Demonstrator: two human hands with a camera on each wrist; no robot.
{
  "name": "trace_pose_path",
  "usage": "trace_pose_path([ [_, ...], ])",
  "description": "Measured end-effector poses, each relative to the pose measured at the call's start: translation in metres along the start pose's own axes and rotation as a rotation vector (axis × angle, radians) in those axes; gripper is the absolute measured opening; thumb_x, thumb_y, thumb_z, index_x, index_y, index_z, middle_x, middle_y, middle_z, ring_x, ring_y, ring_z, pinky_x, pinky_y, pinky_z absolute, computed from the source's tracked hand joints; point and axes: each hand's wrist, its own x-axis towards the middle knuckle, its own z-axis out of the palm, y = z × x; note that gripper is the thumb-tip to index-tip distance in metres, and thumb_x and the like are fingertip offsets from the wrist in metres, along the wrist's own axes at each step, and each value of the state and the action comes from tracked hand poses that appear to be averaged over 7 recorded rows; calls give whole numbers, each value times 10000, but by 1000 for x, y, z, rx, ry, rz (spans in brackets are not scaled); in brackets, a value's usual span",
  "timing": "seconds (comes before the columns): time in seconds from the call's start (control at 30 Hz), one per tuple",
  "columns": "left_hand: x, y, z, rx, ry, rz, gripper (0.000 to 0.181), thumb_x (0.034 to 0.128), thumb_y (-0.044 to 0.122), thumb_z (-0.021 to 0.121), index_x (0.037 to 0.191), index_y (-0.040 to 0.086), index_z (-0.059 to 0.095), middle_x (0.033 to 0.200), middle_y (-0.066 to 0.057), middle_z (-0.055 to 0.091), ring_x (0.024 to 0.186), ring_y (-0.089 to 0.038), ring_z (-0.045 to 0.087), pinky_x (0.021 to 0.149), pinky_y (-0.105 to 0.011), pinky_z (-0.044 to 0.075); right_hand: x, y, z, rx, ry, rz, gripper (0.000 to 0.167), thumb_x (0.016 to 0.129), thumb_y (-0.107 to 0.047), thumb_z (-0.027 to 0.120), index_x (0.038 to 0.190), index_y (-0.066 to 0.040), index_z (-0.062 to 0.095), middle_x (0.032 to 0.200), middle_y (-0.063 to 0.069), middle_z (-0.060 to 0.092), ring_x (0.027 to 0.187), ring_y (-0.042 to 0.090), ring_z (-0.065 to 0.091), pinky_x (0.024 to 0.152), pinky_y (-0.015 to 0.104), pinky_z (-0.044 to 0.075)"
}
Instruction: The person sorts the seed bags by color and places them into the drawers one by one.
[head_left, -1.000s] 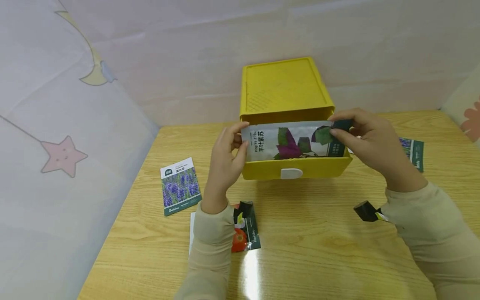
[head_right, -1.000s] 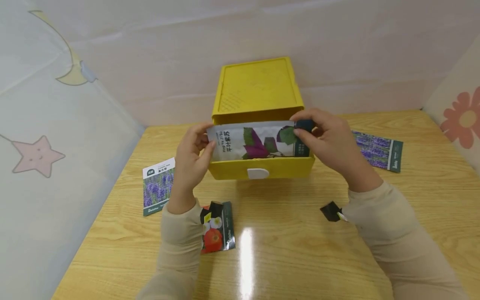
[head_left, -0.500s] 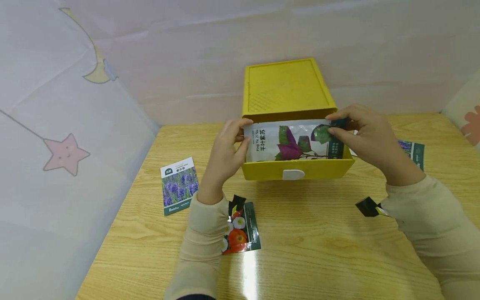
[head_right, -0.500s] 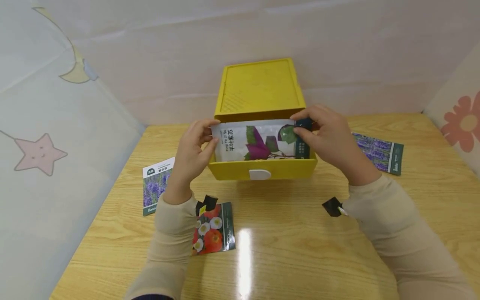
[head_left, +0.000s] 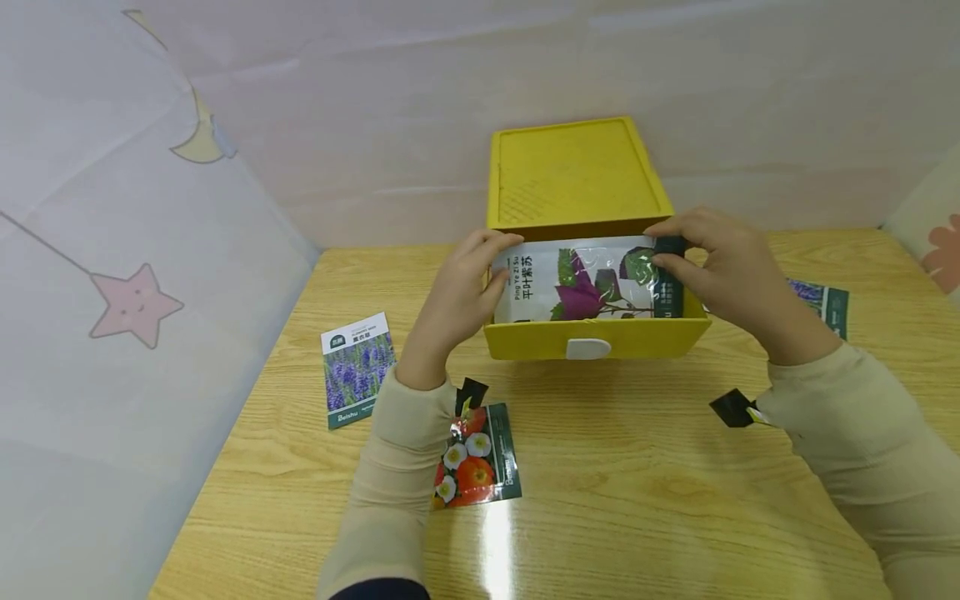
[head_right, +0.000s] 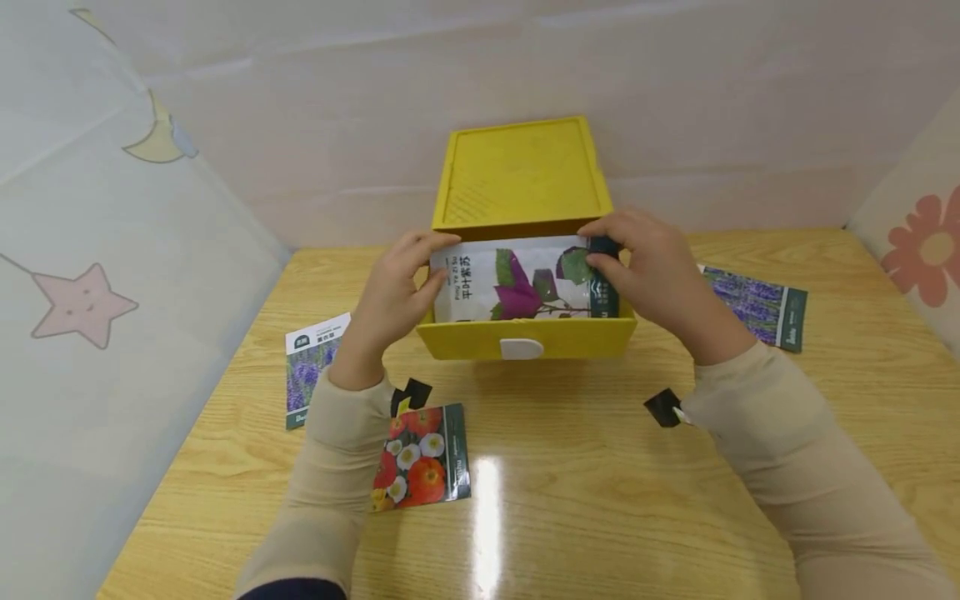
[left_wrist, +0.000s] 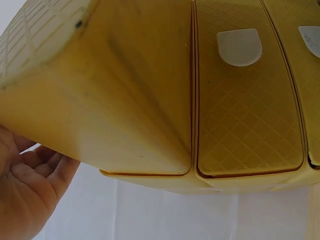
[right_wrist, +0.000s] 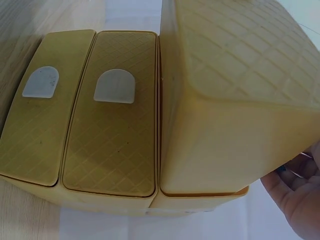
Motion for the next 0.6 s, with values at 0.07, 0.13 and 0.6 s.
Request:
trace_pose_path([
  [0.07,2,0,0,8,-39,-16,333,819,-46,510,1150,-6,520,1066,-95,505,869,-151,467,738,-206,379,1,1,1,-12,-24,3,287,724,46,647,1006,17,602,943,139,575,815,249,502,655,335,380],
  [0.13,4,0,-1,15,-77,-25,341,826,-45,495,1164,-2,511,1080,-92,500,885,-150,466,753,-204,377,2,3,2,-28,-45,-1,295,727,42,645,1017,25,593,963,157,569,852,274,505,674,391,393],
  [0.6,20,8,-5,197,-330,-22,371,864,-29,413,1234,-13,434,1154,-99,461,1053,-194,413,911,-219,304,12,1,-1,-124,-343,84,355,798,-51,597,1126,51,506,1089,229,498,1034,372,400,851,509,320],
])
